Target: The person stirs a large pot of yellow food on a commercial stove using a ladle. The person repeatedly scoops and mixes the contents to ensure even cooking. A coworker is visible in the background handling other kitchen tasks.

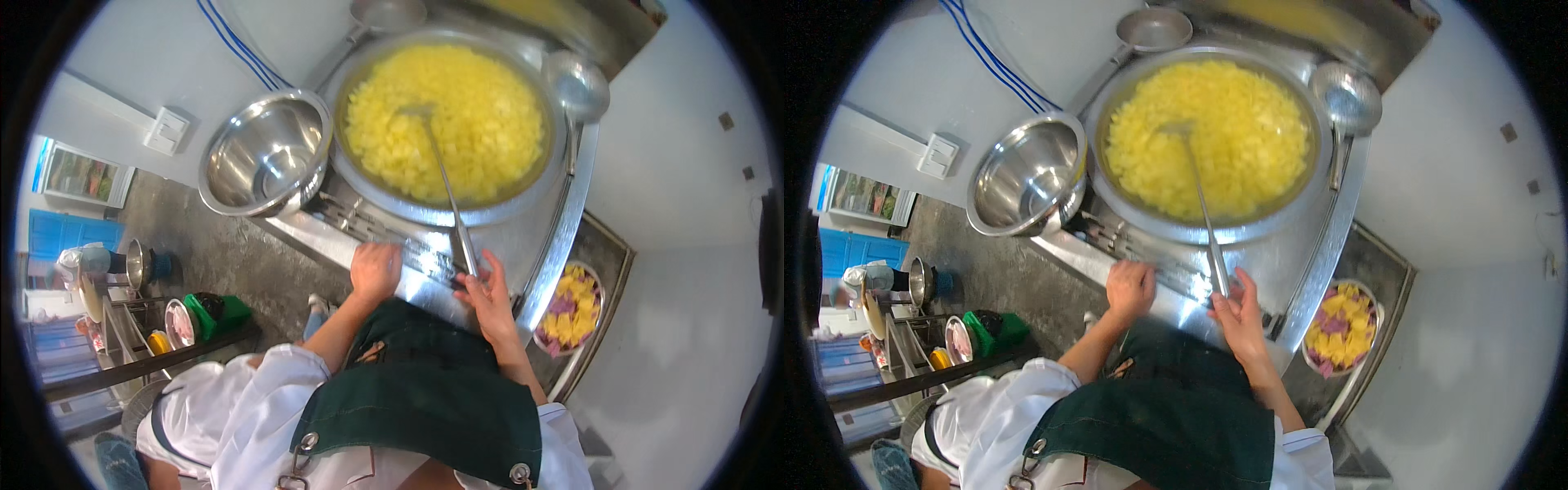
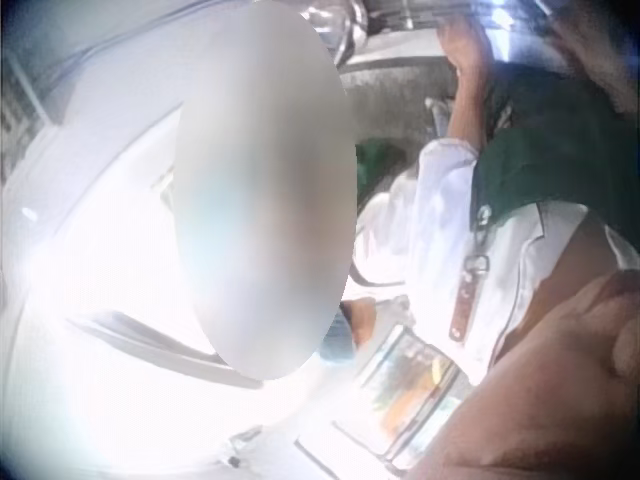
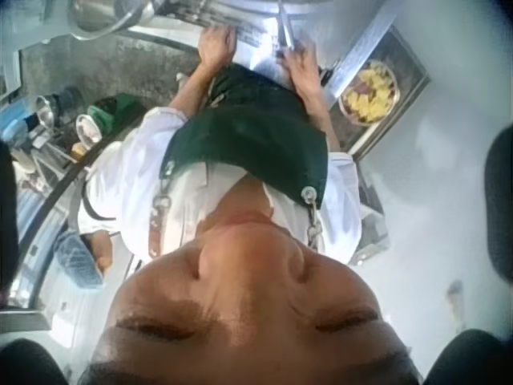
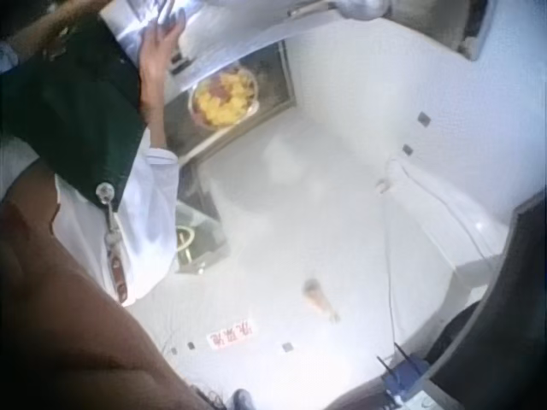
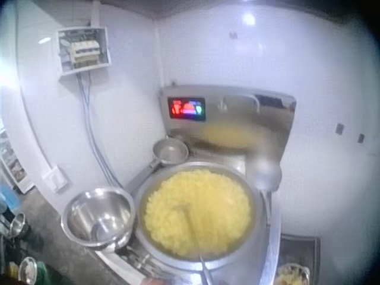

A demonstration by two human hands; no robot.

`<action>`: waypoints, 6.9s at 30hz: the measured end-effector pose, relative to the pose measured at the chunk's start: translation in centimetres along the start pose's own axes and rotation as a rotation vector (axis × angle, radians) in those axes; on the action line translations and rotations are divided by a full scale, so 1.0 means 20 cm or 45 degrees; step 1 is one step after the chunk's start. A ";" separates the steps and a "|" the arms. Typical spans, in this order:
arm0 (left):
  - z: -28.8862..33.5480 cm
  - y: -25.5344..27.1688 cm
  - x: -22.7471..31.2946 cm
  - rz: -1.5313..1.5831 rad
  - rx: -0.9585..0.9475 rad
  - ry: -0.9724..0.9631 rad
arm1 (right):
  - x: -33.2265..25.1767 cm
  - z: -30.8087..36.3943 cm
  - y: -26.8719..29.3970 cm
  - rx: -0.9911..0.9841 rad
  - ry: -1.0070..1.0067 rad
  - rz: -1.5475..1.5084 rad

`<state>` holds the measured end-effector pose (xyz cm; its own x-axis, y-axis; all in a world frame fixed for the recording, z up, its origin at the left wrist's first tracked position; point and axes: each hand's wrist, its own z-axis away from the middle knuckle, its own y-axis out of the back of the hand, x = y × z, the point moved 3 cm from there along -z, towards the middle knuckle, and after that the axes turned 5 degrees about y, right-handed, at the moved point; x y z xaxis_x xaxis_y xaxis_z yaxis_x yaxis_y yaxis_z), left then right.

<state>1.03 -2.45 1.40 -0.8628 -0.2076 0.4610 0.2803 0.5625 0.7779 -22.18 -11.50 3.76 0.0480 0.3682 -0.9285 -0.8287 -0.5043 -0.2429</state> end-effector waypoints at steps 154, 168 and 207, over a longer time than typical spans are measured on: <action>-0.15 0.14 -0.38 -0.145 0.338 0.537 | -0.73 -1.04 0.27 -0.152 -0.465 1.292; -0.13 0.11 -0.39 -0.213 0.254 0.566 | -0.55 -1.12 -0.04 -0.464 -0.725 0.251; -0.14 0.09 -0.40 -0.248 0.266 0.495 | -0.82 -0.41 0.60 0.169 -0.124 1.382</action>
<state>9.54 -2.02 0.30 -0.6586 -0.5860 0.4720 0.0043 0.6243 0.7812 -28.31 -29.92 13.71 -0.7825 -0.1575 -0.6024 -0.4571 -0.5117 0.7275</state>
